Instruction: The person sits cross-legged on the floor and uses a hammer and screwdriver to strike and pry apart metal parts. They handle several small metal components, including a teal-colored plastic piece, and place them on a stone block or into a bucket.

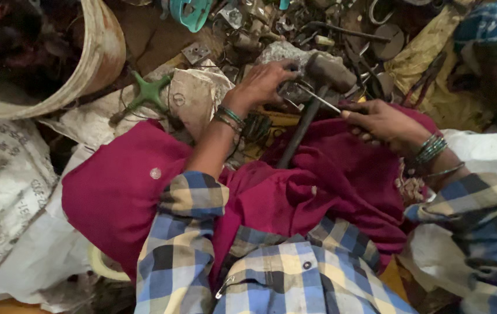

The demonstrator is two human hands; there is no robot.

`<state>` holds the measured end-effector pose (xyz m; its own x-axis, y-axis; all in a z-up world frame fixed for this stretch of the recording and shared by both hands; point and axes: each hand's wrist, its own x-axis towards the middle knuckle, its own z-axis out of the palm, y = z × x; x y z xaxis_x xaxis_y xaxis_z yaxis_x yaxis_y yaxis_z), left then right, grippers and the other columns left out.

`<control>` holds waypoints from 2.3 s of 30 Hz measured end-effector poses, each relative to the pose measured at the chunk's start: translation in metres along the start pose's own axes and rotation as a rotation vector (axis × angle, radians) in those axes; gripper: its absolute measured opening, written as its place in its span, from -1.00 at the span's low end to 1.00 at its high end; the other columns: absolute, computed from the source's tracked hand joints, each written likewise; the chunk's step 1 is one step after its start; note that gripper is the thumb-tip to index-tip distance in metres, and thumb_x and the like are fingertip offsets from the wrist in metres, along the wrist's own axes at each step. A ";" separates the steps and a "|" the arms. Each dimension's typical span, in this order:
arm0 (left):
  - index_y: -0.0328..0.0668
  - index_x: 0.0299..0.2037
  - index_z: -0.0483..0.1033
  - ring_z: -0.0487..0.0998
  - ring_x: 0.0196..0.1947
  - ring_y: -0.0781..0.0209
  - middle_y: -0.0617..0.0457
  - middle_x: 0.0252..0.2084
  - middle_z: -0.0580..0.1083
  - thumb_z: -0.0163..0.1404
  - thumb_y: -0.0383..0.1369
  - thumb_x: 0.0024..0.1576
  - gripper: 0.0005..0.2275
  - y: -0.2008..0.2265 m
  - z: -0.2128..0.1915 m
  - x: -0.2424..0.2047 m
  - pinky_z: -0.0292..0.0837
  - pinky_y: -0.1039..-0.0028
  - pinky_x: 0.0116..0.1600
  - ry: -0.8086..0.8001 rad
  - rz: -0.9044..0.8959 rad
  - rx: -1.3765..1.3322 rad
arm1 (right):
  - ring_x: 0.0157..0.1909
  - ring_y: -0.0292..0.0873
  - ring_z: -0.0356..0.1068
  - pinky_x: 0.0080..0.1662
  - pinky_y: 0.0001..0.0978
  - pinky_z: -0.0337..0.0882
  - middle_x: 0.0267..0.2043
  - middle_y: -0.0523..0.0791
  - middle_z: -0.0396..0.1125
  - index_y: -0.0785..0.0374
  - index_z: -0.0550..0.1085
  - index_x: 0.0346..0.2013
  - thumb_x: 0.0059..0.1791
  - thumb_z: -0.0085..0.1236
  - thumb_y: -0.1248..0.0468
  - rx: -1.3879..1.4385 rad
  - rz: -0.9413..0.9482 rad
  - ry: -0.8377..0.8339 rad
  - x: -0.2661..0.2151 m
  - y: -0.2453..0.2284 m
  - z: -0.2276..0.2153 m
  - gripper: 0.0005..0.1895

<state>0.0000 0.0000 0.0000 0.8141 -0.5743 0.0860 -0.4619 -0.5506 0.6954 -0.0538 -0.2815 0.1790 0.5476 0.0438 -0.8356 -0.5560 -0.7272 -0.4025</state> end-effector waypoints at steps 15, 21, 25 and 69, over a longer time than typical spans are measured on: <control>0.01 0.24 0.49 0.36 0.33 -0.12 -0.10 0.39 0.30 0.40 -0.37 -0.16 -0.34 -0.008 -0.001 -0.002 0.29 0.22 0.36 0.038 0.087 0.017 | -0.59 -0.27 0.19 -0.51 -0.34 0.24 -0.55 -0.17 0.29 0.08 0.49 0.23 0.08 0.00 -0.02 -0.385 -0.019 -0.011 -0.032 -0.063 0.003 -0.51; 0.01 0.24 0.51 0.36 0.31 -0.14 -0.10 0.37 0.31 0.39 -0.42 -0.18 -0.33 -0.005 -0.004 -0.005 0.29 0.20 0.34 0.056 0.091 -0.005 | -0.58 -0.21 0.26 -0.50 -0.27 0.32 -0.54 -0.11 0.33 0.09 0.48 0.21 0.12 0.02 -0.06 -0.524 0.023 -0.011 -0.026 -0.067 -0.006 -0.53; -0.01 0.26 0.49 0.37 0.34 -0.11 -0.08 0.39 0.30 0.39 -0.42 -0.15 -0.33 -0.001 -0.006 -0.007 0.30 0.22 0.37 0.013 0.048 -0.006 | -0.59 -0.19 0.28 -0.50 -0.25 0.34 -0.54 -0.10 0.33 0.12 0.47 0.23 0.11 0.00 -0.04 -0.545 -0.010 -0.033 -0.025 -0.068 -0.007 -0.52; -0.29 0.27 0.41 0.48 0.23 -0.19 -0.30 0.22 0.45 0.50 -0.29 -0.12 -0.26 0.103 -0.080 -0.037 0.39 0.23 0.29 0.355 0.161 -0.282 | -0.60 -0.43 0.11 -0.56 -0.52 0.10 -0.52 -0.28 0.25 0.27 0.51 0.04 0.08 0.28 0.16 0.549 -0.609 0.574 -0.056 -0.009 0.076 -0.68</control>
<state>-0.0494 0.0133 0.1254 0.8324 -0.3699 0.4126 -0.5187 -0.2579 0.8152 -0.1268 -0.2251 0.2013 0.9736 -0.1390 -0.1813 -0.2131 -0.2672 -0.9398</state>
